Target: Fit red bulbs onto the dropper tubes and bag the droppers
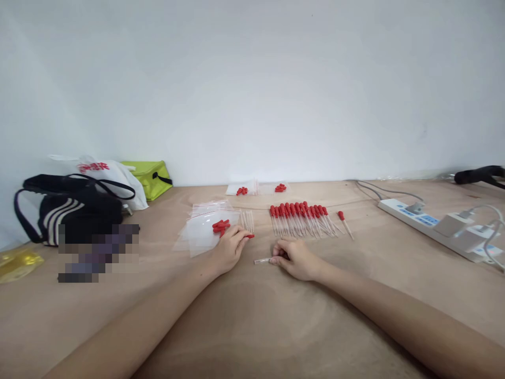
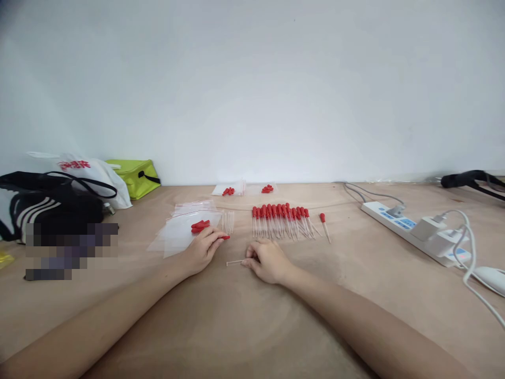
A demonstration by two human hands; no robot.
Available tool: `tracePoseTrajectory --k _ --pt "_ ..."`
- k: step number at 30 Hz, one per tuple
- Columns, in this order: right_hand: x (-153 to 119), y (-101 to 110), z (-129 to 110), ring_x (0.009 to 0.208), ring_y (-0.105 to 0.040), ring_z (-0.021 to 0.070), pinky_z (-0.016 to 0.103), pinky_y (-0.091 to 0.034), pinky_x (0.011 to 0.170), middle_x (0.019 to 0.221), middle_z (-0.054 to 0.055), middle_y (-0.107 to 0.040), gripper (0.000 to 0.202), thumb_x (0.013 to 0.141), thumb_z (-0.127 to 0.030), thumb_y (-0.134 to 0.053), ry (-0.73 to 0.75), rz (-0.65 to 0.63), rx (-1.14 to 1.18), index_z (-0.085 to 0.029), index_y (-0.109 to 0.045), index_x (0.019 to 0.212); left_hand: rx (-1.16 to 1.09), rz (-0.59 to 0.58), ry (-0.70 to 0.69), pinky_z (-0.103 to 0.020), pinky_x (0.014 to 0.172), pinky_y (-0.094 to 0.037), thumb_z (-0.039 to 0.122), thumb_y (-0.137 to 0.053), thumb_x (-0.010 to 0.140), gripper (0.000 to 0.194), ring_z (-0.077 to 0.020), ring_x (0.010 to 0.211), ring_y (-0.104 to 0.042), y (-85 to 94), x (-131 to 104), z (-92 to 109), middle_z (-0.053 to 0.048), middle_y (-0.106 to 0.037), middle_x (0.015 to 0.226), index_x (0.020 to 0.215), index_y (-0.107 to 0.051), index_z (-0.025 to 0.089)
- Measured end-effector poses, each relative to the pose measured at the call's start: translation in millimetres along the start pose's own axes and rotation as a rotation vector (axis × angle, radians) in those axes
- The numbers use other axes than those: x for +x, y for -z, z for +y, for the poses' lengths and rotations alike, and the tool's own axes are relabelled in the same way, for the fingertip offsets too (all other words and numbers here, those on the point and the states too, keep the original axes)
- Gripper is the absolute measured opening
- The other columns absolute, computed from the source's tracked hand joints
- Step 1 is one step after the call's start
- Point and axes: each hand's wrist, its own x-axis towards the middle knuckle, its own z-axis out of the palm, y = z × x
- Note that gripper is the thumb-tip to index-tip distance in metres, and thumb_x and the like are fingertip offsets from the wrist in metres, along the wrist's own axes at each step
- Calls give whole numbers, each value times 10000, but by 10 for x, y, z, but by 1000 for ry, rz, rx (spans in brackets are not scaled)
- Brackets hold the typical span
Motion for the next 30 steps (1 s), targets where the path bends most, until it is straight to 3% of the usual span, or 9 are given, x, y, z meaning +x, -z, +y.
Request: tracePoseTrajectory --k 4,9,22,30 --pt "-37 -73 17 773 -515 154 295 -311 698 779 21 -585 100 810 -254 -457 -21 77 -34 -184 -492 748 -25 -4 7 -292 746 -417 200 -412 843 134 -157 809 -519 5 -17 43 -42 -557 849 872 -538 165" --pt "13 -63 79 668 -525 125 302 -288 721 737 -1 -584 114 854 -246 -362 -63 154 27 -182 -447 812 -27 -32 30 -295 714 -402 243 -462 832 94 -156 756 -534 8 -25 65 -17 -587 780 818 -522 172" --pt "35 -70 73 676 -529 122 283 -277 720 757 7 -609 147 851 -269 -371 8 198 43 -189 -486 807 -137 -15 37 -296 715 -423 238 -417 855 183 -163 784 -562 -18 -38 178 -36 -625 846 971 -545 180" --pt "38 -61 74 644 -518 118 291 -281 735 749 7 -612 137 844 -237 -373 -8 271 64 -186 -497 813 -122 28 25 -280 694 -421 218 -397 855 180 -159 773 -556 -11 -19 172 -35 -624 813 892 -568 172"
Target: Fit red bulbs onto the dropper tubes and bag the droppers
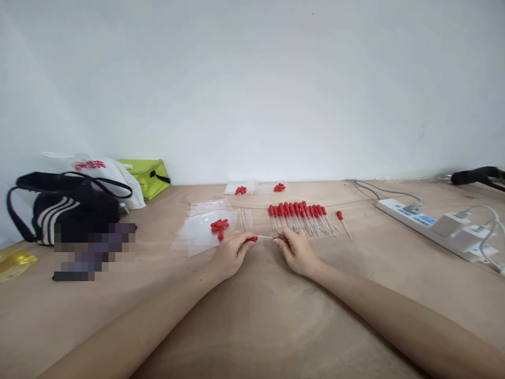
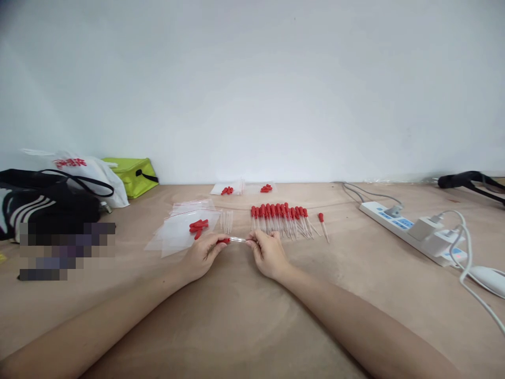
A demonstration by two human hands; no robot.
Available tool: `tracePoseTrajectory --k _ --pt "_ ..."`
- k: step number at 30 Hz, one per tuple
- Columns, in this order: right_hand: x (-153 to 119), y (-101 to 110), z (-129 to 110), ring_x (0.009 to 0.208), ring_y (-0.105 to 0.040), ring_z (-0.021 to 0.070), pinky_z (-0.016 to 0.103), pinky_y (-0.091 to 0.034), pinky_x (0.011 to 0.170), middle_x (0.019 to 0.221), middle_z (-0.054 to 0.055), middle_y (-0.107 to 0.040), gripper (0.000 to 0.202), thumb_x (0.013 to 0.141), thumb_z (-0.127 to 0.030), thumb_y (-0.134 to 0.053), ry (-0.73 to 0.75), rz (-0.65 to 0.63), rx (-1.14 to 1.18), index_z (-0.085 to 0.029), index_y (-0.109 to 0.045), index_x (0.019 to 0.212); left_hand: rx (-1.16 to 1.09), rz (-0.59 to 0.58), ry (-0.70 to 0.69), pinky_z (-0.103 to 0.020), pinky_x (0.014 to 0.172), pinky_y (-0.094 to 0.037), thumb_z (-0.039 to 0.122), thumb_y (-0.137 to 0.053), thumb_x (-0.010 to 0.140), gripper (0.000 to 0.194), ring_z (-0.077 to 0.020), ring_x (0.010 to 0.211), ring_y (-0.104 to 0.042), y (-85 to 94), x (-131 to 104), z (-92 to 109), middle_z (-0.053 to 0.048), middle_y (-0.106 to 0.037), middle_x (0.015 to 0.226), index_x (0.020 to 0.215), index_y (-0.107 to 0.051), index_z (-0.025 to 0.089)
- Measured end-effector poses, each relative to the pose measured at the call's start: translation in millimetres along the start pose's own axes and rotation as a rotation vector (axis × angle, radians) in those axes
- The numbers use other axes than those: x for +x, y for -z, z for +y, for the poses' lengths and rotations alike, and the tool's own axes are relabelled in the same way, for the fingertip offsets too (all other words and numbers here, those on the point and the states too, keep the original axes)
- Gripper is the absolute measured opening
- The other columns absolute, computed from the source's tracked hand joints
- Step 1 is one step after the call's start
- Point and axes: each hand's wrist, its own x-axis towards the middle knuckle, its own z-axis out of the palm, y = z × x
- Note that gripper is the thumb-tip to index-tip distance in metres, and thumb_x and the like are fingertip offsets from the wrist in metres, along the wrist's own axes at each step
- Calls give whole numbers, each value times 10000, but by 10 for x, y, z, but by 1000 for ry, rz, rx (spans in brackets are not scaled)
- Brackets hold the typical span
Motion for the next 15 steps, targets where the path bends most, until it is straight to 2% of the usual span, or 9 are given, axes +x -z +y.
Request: tracePoseTrajectory --k 9,15 --pt "32 38 2 671 -545 117 290 -256 743 743 -9 -643 201 848 -249 -394 42 -148 -31 -205 -585 807 12 -10 -53 -287 679 -408 268 -425 843 190 -156 695 -551 10 -16 41 -28 -607 696 796 -586 180" --pt "53 113 7 652 -514 125 292 -204 705 783 19 -649 235 842 -236 -382 148 -179 -204 -208 -615 831 84 -40 -159 -305 708 -384 286 -400 862 233 -152 672 -549 -1 -29 43 -29 -620 681 787 -592 178"
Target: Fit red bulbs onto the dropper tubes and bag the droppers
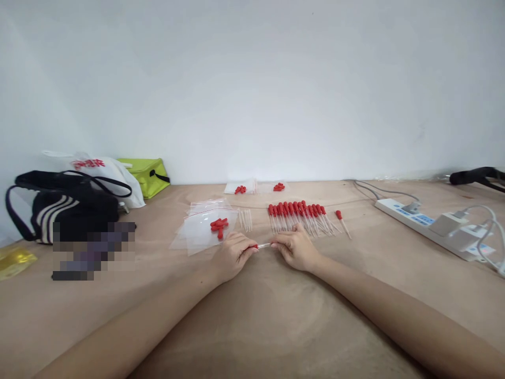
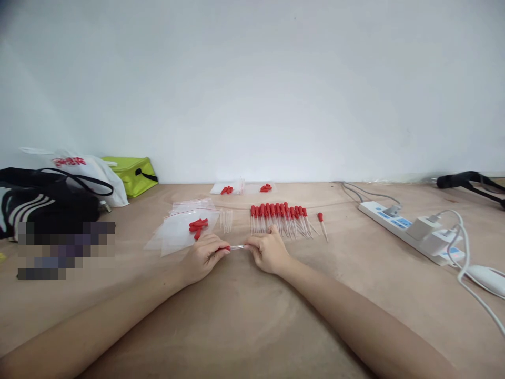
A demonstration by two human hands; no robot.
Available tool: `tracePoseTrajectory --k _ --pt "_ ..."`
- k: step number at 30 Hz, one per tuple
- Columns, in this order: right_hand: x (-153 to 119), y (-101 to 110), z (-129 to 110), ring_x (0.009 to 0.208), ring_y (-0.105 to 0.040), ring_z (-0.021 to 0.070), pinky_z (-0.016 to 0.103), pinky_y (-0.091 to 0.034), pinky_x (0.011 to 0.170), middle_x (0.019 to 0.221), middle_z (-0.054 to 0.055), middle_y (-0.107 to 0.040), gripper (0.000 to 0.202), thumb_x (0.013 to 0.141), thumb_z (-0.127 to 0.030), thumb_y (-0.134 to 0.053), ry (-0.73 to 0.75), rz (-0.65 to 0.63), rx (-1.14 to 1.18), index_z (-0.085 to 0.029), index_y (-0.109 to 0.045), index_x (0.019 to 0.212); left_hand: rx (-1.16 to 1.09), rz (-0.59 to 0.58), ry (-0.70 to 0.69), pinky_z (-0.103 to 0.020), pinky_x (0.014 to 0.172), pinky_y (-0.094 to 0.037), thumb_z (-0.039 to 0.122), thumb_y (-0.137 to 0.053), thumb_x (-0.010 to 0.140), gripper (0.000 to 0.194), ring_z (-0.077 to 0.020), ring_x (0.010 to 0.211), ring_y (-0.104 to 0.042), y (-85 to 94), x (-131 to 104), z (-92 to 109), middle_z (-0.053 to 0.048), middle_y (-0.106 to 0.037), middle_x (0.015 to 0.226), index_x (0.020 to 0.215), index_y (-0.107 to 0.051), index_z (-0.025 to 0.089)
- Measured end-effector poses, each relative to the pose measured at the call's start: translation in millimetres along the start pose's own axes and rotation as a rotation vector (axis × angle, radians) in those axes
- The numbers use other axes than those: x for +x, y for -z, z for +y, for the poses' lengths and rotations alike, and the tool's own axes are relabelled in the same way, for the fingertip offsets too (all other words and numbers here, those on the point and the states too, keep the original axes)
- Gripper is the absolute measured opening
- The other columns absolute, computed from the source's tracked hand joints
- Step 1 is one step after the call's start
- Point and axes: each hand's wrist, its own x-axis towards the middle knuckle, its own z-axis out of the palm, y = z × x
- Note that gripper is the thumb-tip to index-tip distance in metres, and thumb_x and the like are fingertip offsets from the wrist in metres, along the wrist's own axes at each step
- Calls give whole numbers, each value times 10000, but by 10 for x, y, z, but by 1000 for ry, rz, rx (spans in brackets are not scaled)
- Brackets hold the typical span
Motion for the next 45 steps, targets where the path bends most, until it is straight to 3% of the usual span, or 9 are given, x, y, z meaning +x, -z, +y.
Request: tracePoseTrajectory --k 7,11,21,27,30,32,37,41,45 --pt "-29 -28 -32 609 -464 123 297 -170 660 706 33 -626 240 805 -184 -377 83 14 -175 -189 -617 809 62 14 -72 -298 684 -377 276 -400 862 245 -144 627 -515 -4 17 5 -30 -605 640 742 -581 162" --pt "-38 -34 -56 578 -434 115 294 -167 646 673 21 -609 230 795 -182 -378 131 35 -174 -182 -603 750 52 -50 -129 -307 708 -378 257 -396 859 220 -147 651 -523 1 31 16 -38 -616 685 762 -569 162" --pt "-31 -142 -110 548 -406 89 290 -161 649 603 0 -586 215 792 -157 -409 132 84 -106 -163 -579 661 20 -17 -257 -296 703 -382 216 -432 845 160 -146 660 -497 -38 32 -39 -37 -601 670 774 -556 142" --pt "13 -16 -219 723 -457 140 307 -158 641 714 24 -616 219 818 -247 -440 122 59 -204 -181 -609 696 95 17 -229 -307 732 -355 231 -443 852 157 -144 688 -525 21 46 -99 -18 -632 705 804 -576 161" --pt "103 65 -260 752 -474 159 316 -167 644 720 42 -621 224 806 -249 -448 59 -10 -270 -177 -615 676 212 77 -129 -342 793 -337 292 -486 824 179 -181 804 -532 88 33 -170 -37 -644 827 926 -575 175" --pt "213 80 -237 761 -498 166 316 -185 660 727 44 -632 219 806 -246 -432 -74 -17 -254 -182 -617 707 313 132 34 -366 823 -328 331 -524 787 277 -214 879 -519 133 15 -243 -66 -626 927 1011 -551 169" --pt "612 -34 -77 809 -555 196 312 -226 703 822 67 -650 278 770 -226 -427 -455 60 -215 -174 -534 1022 442 209 456 -384 812 -349 346 -565 726 279 -253 936 -495 205 -46 -411 -70 -598 972 957 -563 188" --pt "844 -179 -11 813 -575 213 331 -226 739 826 92 -648 261 755 -209 -423 -554 22 -260 -148 -518 989 435 135 549 -409 846 -354 431 -624 641 433 -277 994 -468 226 -79 -457 -81 -557 1037 995 -554 191" --pt "888 -257 10 787 -585 216 342 -225 744 837 124 -644 245 737 -194 -430 -567 -13 -313 -121 -532 947 411 66 571 -414 917 -333 470 -604 641 535 -285 1102 -417 205 -89 -505 -114 -492 1148 1077 -523 172"
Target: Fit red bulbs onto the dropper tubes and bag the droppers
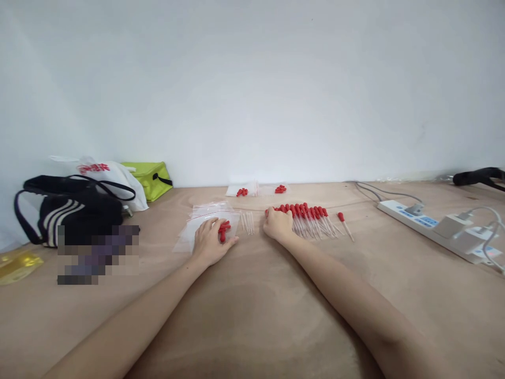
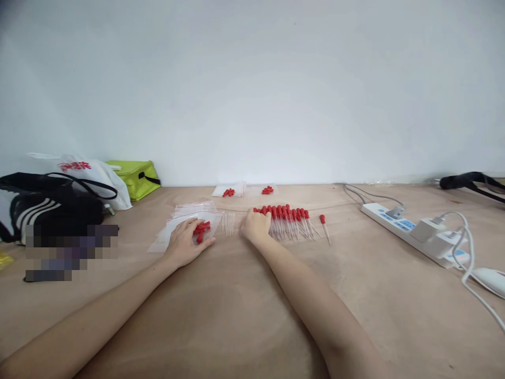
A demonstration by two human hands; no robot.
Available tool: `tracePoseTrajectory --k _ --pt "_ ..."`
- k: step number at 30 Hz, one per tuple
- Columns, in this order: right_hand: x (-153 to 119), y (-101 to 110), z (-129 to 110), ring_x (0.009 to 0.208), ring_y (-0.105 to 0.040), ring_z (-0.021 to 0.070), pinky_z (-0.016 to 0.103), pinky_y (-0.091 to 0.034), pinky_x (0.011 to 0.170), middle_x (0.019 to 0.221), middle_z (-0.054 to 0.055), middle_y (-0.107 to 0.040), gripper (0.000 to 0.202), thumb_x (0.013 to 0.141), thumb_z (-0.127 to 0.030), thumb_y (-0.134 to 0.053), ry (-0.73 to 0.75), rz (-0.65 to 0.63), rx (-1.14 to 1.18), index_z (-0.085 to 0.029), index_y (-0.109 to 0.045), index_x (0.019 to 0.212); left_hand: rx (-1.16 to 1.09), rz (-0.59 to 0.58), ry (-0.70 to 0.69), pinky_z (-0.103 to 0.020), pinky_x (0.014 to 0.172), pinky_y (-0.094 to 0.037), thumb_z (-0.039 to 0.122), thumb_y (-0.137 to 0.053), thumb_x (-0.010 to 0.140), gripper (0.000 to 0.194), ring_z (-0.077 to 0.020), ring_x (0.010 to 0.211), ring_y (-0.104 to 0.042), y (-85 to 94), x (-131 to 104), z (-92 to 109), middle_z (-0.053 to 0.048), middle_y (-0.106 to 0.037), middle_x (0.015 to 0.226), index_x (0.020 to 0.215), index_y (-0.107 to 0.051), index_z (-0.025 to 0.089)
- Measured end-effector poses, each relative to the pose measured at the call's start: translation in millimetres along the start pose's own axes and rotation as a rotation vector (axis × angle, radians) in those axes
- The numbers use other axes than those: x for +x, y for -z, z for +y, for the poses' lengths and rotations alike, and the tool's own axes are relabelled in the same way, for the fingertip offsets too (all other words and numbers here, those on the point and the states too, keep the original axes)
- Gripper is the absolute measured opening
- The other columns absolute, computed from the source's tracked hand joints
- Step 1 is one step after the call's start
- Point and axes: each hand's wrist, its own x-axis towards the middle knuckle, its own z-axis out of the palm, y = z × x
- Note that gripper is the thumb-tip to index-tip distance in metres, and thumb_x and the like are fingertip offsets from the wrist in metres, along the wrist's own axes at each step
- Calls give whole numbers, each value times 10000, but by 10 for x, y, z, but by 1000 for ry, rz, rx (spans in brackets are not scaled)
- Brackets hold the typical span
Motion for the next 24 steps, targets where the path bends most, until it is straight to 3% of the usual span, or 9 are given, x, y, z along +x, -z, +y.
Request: tracePoseTrajectory --k 6,10,14,19,24 --pt "-17 4 -51 815 -573 225 358 -233 764 867 137 -640 240 752 -226 -416 68 58 4 -132 -578 901 -109 -156 15 -370 950 -346 453 -517 713 551 -259 1158 -401 -74 57 -48 -133 -423 1237 1164 -466 140" --pt "40 13 -226 859 -567 233 375 -240 801 909 135 -638 284 770 -286 -396 -5 -53 69 -147 -623 867 -197 -177 -77 -357 937 -369 427 -513 719 550 -238 1101 -458 -74 103 -104 -115 -467 1197 1181 -439 138" --pt "124 -4 -376 883 -566 248 392 -258 806 958 146 -629 292 757 -322 -426 -82 -135 101 -155 -635 875 -268 -151 -155 -350 926 -378 408 -471 756 487 -213 1043 -499 -78 147 -188 -93 -520 1129 1168 -457 149" --pt "172 -26 -455 870 -575 259 427 -244 827 924 141 -642 251 733 -294 -469 -96 -165 113 -158 -637 860 -249 -117 -137 -337 907 -392 335 -348 827 353 -194 1030 -500 -111 197 -240 -61 -536 1091 1060 -574 197" --pt "157 -15 -475 846 -580 252 417 -240 815 919 147 -643 249 747 -288 -455 -79 -159 114 -150 -636 847 -254 -28 -134 -315 823 -437 267 -437 773 240 -182 897 -547 -110 208 -201 -59 -570 955 884 -633 186"
